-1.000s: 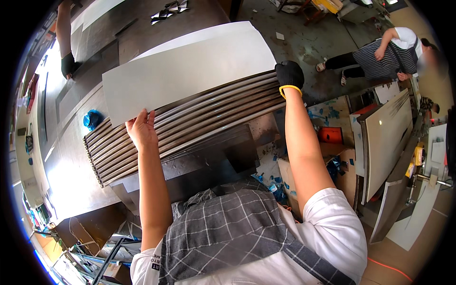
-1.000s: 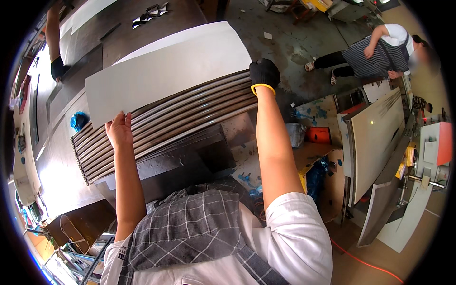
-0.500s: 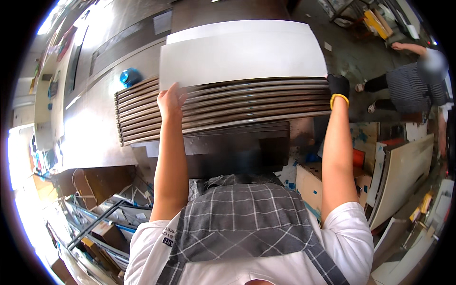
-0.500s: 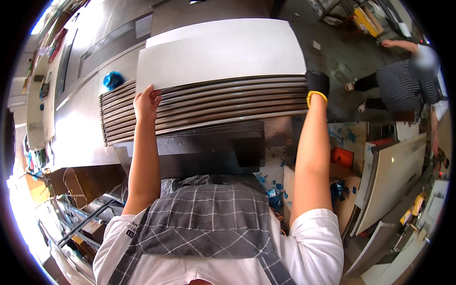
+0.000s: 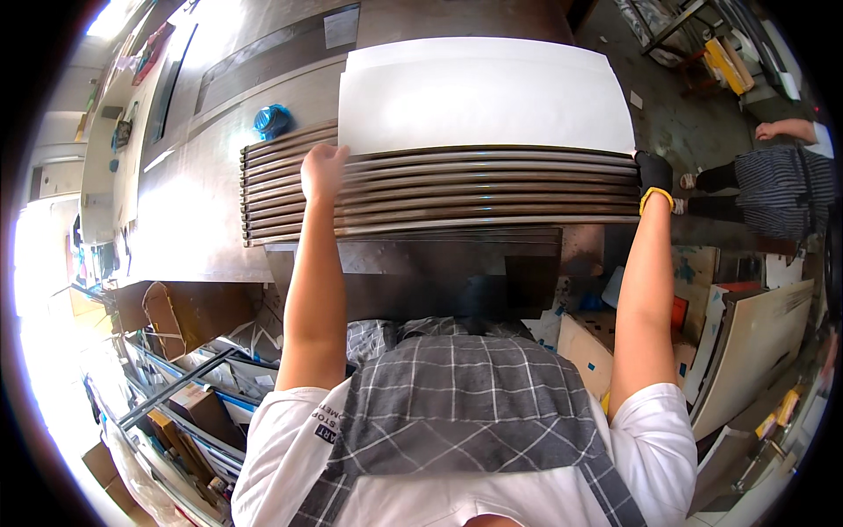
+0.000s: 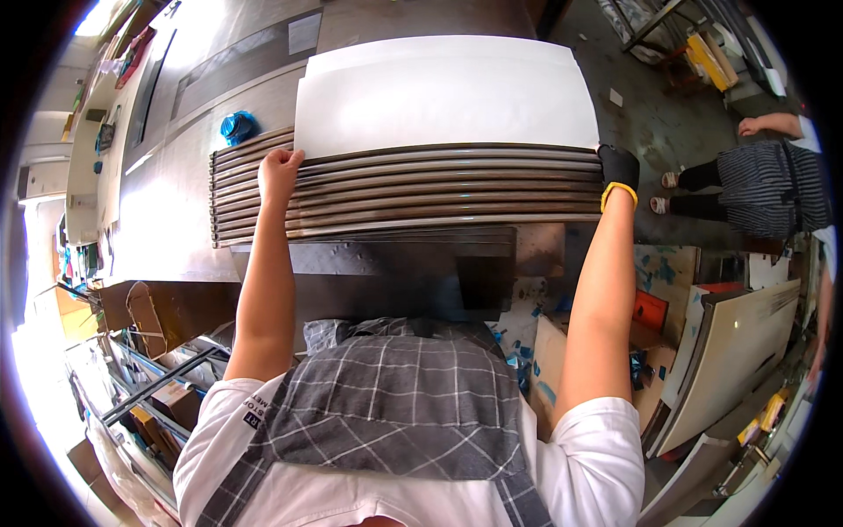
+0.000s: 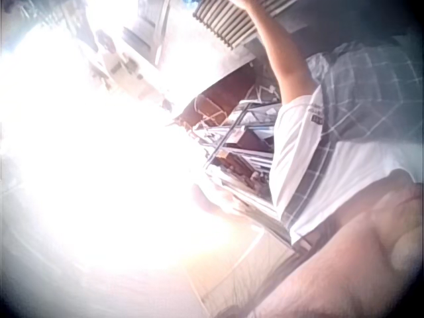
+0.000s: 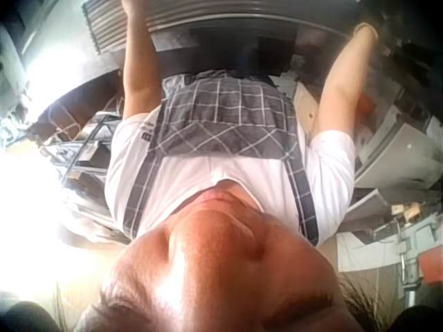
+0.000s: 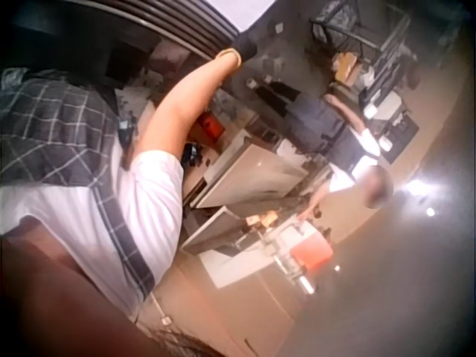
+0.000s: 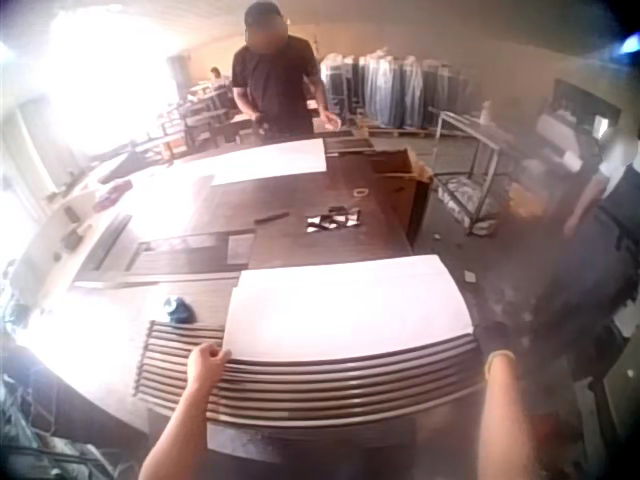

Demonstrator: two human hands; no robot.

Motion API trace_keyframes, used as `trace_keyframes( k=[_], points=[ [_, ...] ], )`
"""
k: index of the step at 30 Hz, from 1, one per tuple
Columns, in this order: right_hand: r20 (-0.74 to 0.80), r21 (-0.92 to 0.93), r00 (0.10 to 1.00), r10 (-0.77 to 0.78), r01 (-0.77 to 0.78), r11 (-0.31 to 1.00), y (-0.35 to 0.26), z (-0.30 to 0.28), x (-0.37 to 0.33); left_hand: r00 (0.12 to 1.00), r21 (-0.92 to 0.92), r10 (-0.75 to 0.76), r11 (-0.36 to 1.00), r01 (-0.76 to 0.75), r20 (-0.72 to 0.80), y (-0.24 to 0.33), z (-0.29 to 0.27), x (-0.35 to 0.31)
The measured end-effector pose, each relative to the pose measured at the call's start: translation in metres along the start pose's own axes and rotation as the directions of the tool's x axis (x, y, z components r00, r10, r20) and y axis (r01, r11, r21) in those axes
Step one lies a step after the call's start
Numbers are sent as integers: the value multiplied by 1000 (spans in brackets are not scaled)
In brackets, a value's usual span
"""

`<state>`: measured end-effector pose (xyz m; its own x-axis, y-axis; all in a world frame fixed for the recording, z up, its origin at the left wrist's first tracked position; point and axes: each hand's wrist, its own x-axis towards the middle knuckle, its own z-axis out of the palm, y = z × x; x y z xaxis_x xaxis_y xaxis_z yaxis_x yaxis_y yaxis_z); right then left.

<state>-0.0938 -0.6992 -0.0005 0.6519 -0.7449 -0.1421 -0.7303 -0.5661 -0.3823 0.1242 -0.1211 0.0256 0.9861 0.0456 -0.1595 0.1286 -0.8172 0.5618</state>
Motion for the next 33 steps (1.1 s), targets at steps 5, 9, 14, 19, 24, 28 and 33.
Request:
trace_keyframes(
  k=[5, 9, 14, 19, 24, 28, 33],
  points=[
    [11, -108, 1000, -20, 21, 994, 0, 3, 1, 999, 110, 7, 994, -3, -33, 6, -2, -7],
    [5, -26, 995, 100, -100, 995, 10, 7, 7, 999, 184, 2, 983, 8, -53, 21, -2, -14],
    [-354, 100, 934, 42, -7, 995, -17, 4, -37, 981, 271, 109, 960, -64, -157, 14, -5, -26],
    [-187, 599, 982, -11, 123, 792, -42, 7, -137, 891, 160, 445, 890, -428, -91, -2, -4, -88],
    [253, 735, 954, 163, -299, 609, -56, 20, -222, 852, 42, 506, 862, -505, -138, -3, -19, -102],
    [237, 784, 938, 252, -338, 520, -59, 31, -236, 772, 144, 593, 805, -576, -228, 9, -40, -44],
    [254, 808, 927, 278, -361, 465, -49, 33, -229, 769, 225, 620, 781, -583, -159, 34, -54, 66]
  ],
)
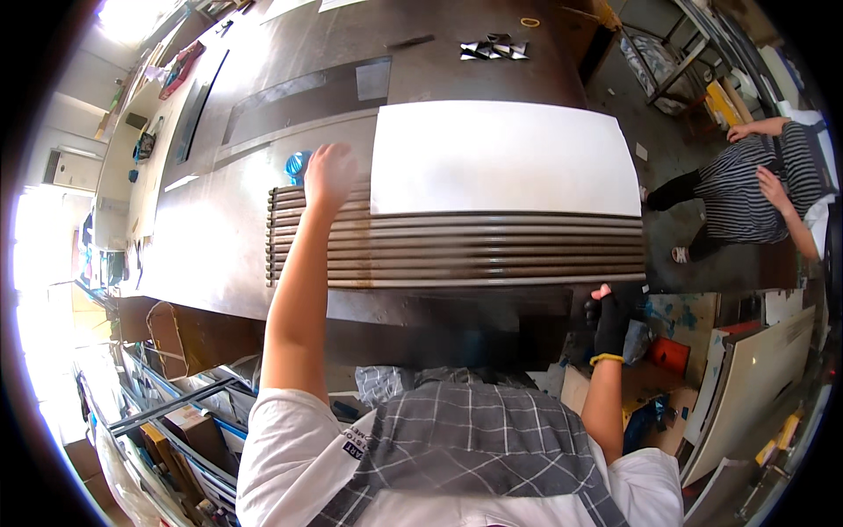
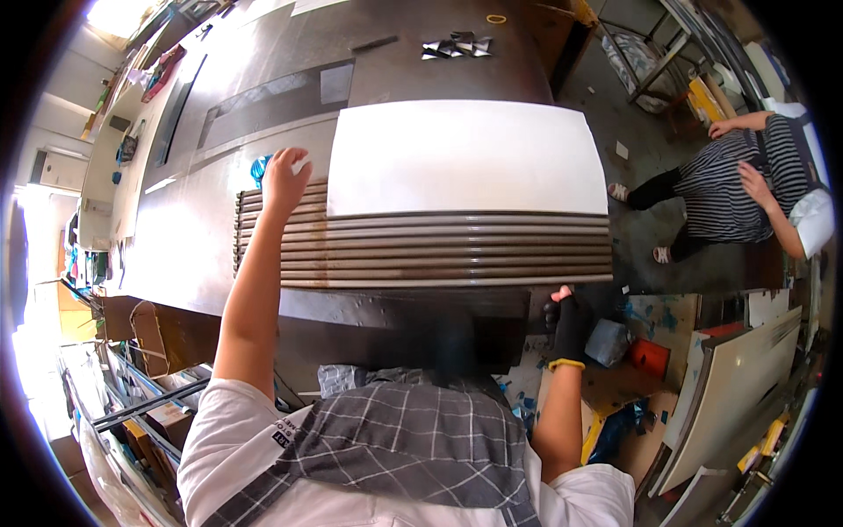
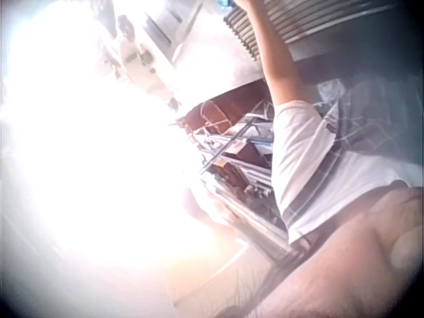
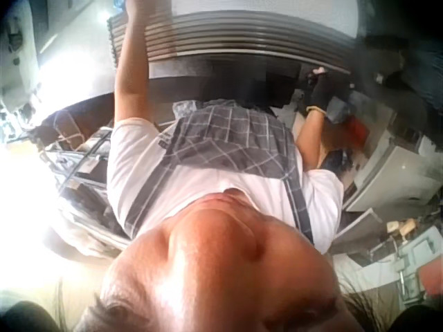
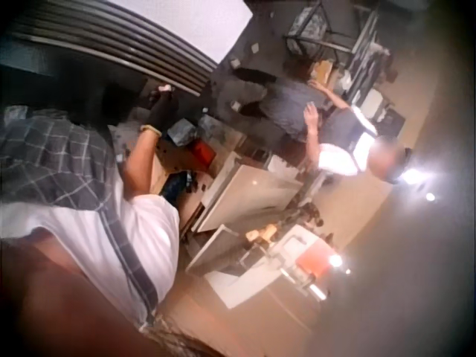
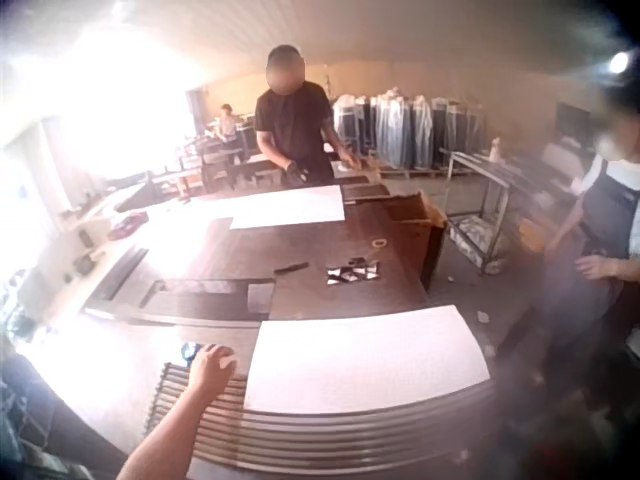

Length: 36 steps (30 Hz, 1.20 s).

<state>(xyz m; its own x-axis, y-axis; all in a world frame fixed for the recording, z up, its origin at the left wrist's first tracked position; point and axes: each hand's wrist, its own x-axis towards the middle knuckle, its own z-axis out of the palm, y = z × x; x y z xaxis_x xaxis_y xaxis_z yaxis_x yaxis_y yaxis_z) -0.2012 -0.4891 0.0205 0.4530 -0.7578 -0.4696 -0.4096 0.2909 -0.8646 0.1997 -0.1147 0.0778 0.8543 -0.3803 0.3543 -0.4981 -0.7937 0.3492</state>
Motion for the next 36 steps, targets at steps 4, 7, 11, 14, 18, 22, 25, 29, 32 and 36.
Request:
trace_keyframes(
  k=[4, 7, 11, 14, 18, 22, 25, 29, 32, 36],
  points=[
    [-21, -46, 1000, -14, 13, 999, -6, 0, -3, 979, 122, -164, 981, 150, 122, -19, 25, 79],
    [-91, -18, 994, 54, -55, 998, -17, 7, -8, 904, 269, -332, 927, 260, 269, -1, 41, 137],
    [-153, -134, 984, -95, 75, 988, 2, -2, 1, 811, 340, -417, 895, 288, 410, 24, 66, 181],
    [-160, -270, 973, -166, 118, 955, -10, 6, 1, 736, 397, -509, 850, 347, 446, 25, 88, 196],
    [-130, -445, 951, -281, 198, 874, 10, -9, 11, 643, 446, -566, 818, 362, 516, 21, 105, 214],
    [-122, -477, 954, -275, 187, 859, 7, -6, 7, 676, 472, -535, 829, 301, 507, 14, 120, 215],
    [-126, -465, 969, -210, 129, 876, 6, -8, 7, 666, 473, -501, 847, 244, 552, 7, 125, 214],
    [-143, -443, 967, -209, 126, 888, -6, 1, 2, 660, 495, -476, 851, 178, 581, 4, 128, 210],
    [-133, -442, 963, -233, 152, 884, -6, 1, 2, 712, 531, -424, 843, 84, 560, 6, 127, 201],
    [-136, -426, 951, -277, 196, 883, -5, 3, 1, 775, 502, -236, 857, -119, 587, 7, 118, 195]
  ],
)
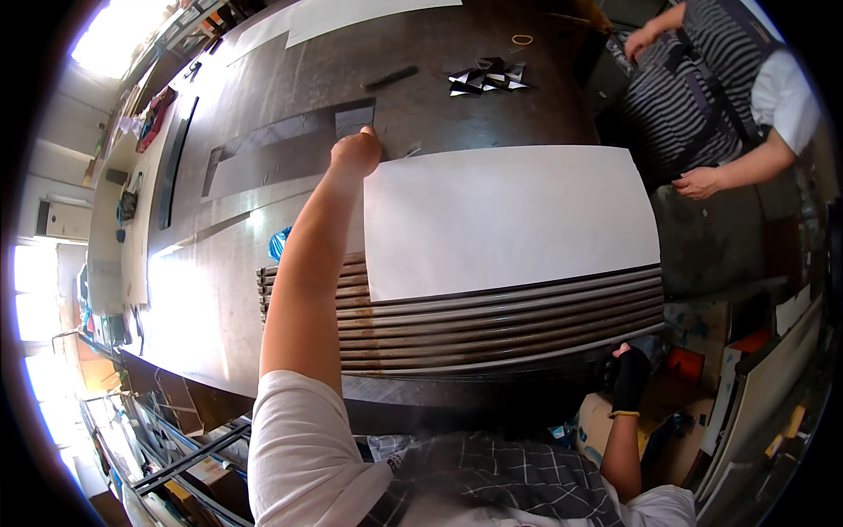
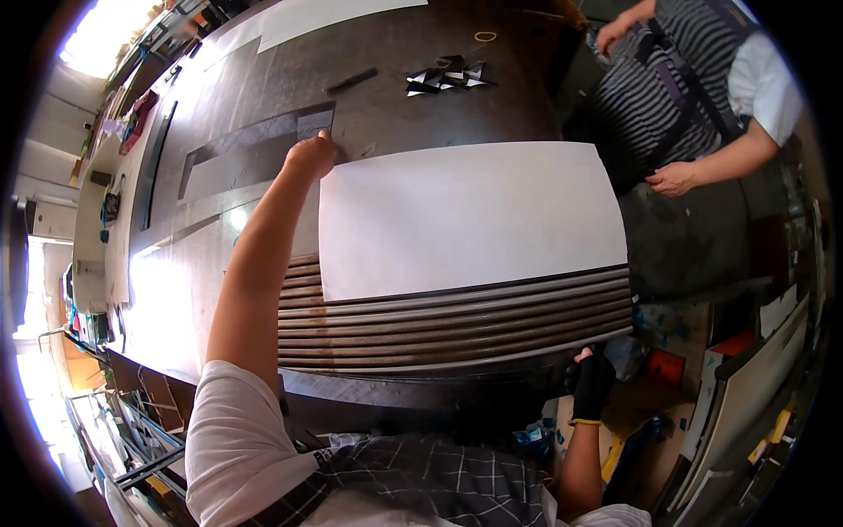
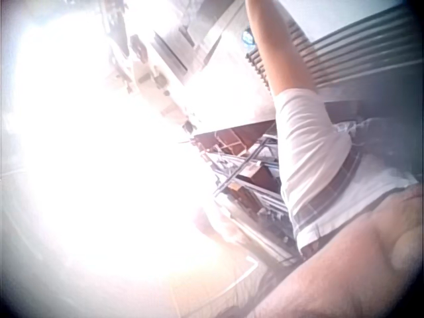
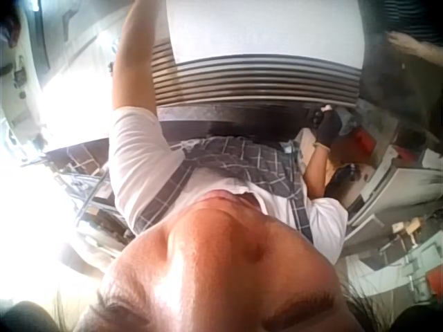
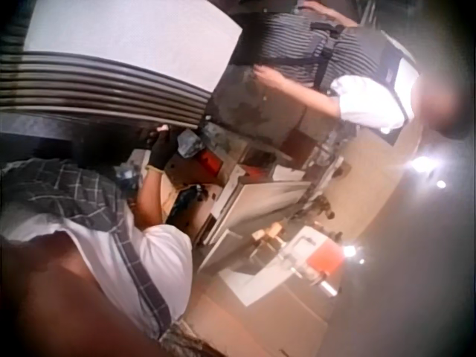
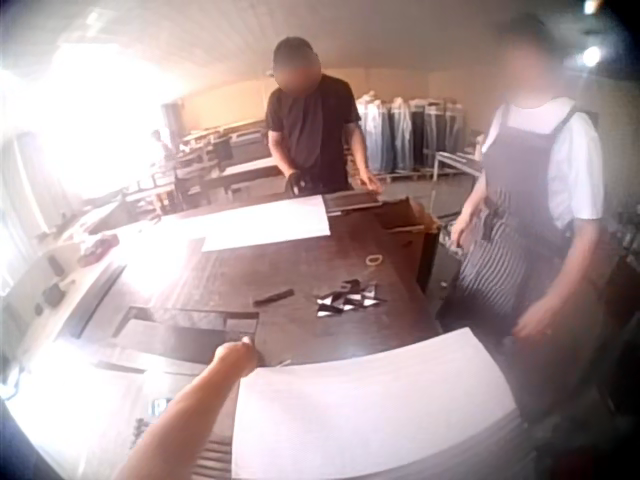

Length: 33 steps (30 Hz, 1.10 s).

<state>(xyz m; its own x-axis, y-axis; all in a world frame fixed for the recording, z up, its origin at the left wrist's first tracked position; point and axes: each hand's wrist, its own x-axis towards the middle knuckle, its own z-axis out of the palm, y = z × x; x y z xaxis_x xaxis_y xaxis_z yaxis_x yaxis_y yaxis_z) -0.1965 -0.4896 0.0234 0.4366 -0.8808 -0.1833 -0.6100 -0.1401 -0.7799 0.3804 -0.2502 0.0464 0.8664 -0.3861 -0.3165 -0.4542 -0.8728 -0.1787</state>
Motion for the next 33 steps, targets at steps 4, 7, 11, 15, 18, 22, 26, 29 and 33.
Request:
trace_keyframes(
  k=[4, 7, 11, 15, 18, 22, 26, 29, 33],
  points=[
    [41, 72, 993, 112, -115, 991, -21, -2, -5, 982, 155, 166, 976, -151, -89, -13, 4, -7],
    [-2, 39, 1000, -5, 5, 999, 26, 1, 3, 957, 126, 175, 981, -149, -233, -26, 10, -9],
    [1, 185, 1000, -14, 13, 983, 20, 3, 1, 858, -152, -88, 988, 11, -506, -32, -22, -47],
    [83, 237, 989, 119, -136, 962, 37, 1, 5, 481, -371, -239, 907, -200, -843, -69, -51, -91],
    [133, 274, 990, 40, -75, 959, -19, 1, -5, 151, -313, -275, 867, -387, -949, -74, -85, -148],
    [176, 208, 926, -334, 297, 932, -115, 13, -4, -82, -238, -334, 801, -549, -939, -69, -122, -219],
    [162, 563, 719, -676, 495, 662, -193, 59, 7, -309, -139, -296, 886, -443, -904, -50, -149, -279],
    [543, 804, 518, -661, -91, 588, -272, 48, -19, -317, 25, -234, 769, -639, -919, 5, -149, -329],
    [636, 766, 504, -584, -319, 559, -292, 31, -52, -61, 152, 203, 467, -871, -977, 81, -111, -392]
  ],
)
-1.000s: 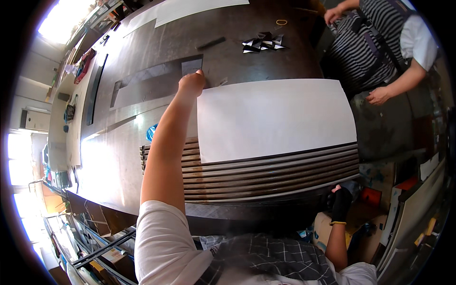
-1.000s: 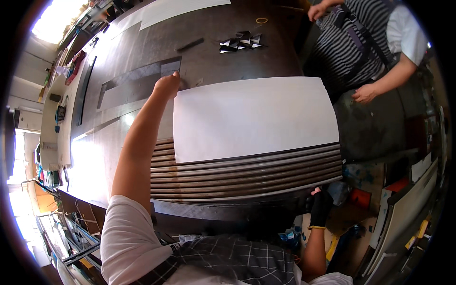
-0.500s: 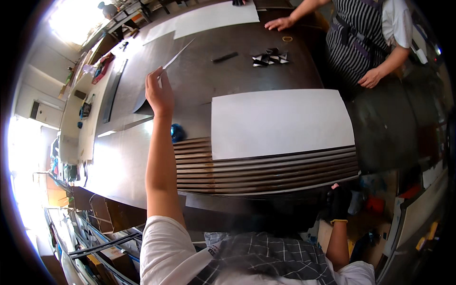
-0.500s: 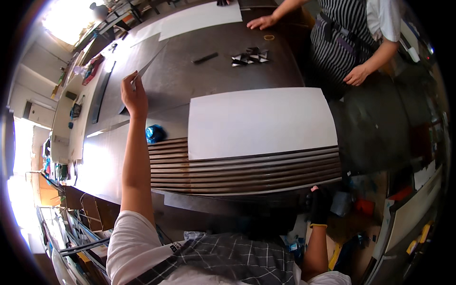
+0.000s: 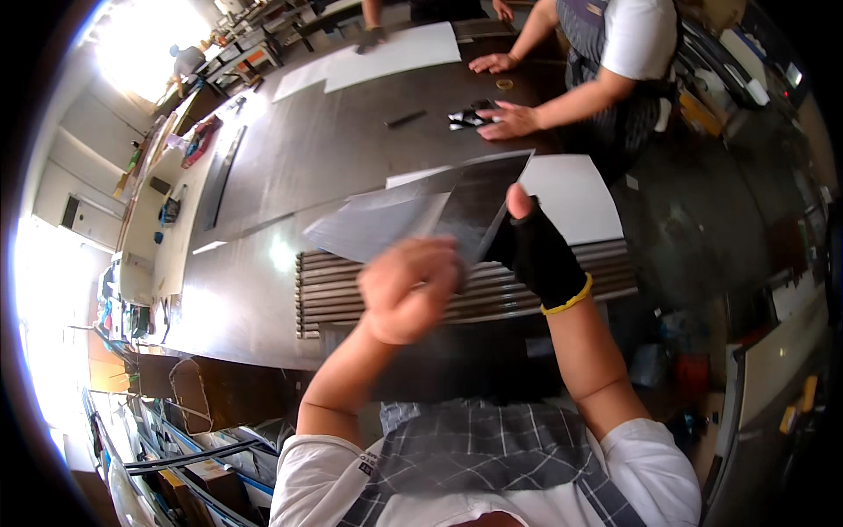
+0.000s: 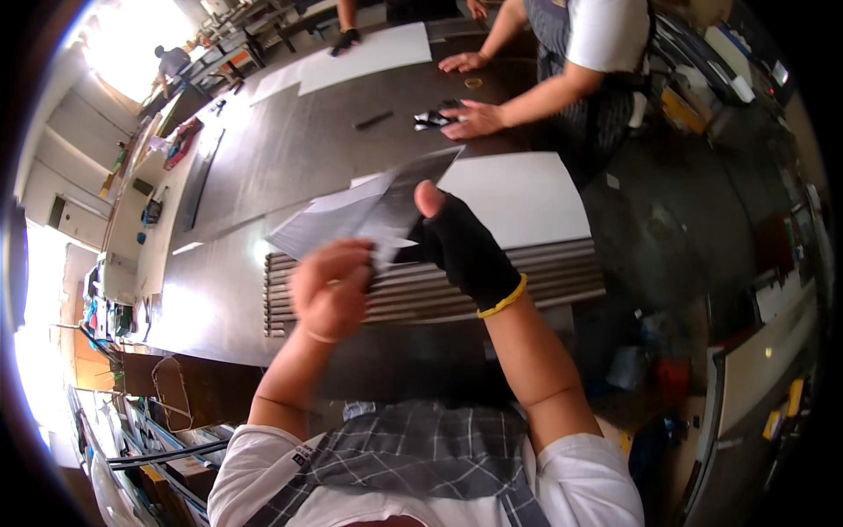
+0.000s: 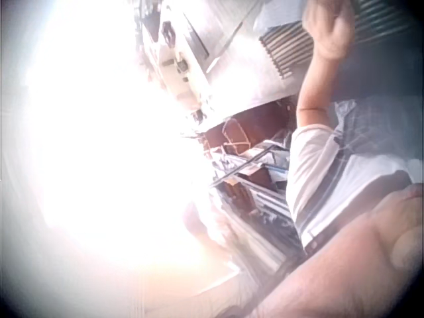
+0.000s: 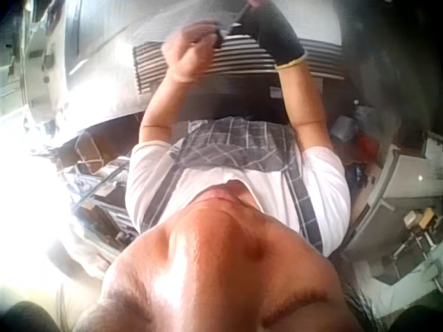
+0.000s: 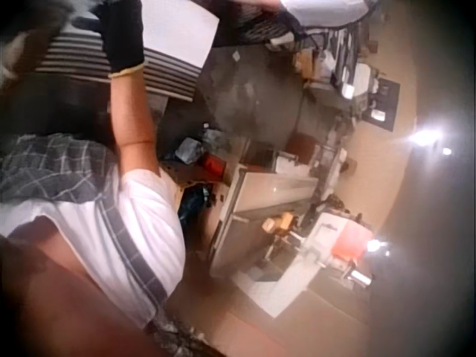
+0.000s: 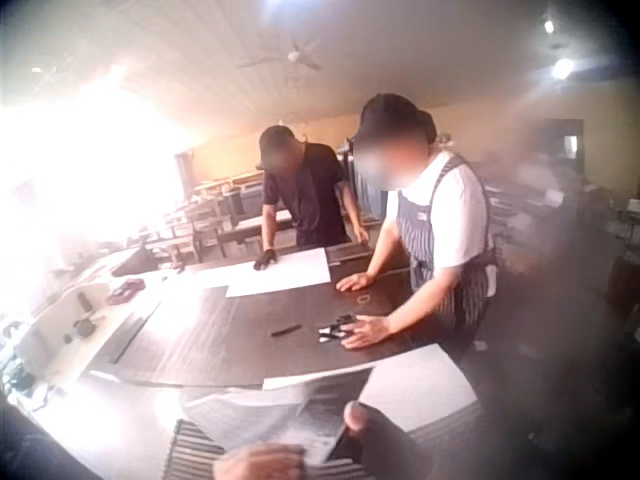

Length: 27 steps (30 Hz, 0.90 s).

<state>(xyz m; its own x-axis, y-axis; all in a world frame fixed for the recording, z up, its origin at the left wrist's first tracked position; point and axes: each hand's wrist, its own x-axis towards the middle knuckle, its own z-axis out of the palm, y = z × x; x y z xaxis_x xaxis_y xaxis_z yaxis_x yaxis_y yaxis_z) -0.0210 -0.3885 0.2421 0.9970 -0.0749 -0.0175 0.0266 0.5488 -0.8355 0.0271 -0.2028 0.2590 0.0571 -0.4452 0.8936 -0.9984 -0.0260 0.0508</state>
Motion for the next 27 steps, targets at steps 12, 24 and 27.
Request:
trace_keyframes(
  k=[12, 24, 27],
  points=[
    [-37, -263, 997, -62, 51, 963, 23, -165, -189, 833, 242, -419, 905, 350, 361, 44, -9, -76],
    [-184, -263, 955, 231, -274, 925, 78, -177, -213, 379, 294, -608, 726, 622, 698, 62, -34, -99],
    [-307, -302, 939, 158, -253, 919, 95, -162, -199, 397, 390, -610, 768, 508, 685, 56, -29, -105]
  ],
)
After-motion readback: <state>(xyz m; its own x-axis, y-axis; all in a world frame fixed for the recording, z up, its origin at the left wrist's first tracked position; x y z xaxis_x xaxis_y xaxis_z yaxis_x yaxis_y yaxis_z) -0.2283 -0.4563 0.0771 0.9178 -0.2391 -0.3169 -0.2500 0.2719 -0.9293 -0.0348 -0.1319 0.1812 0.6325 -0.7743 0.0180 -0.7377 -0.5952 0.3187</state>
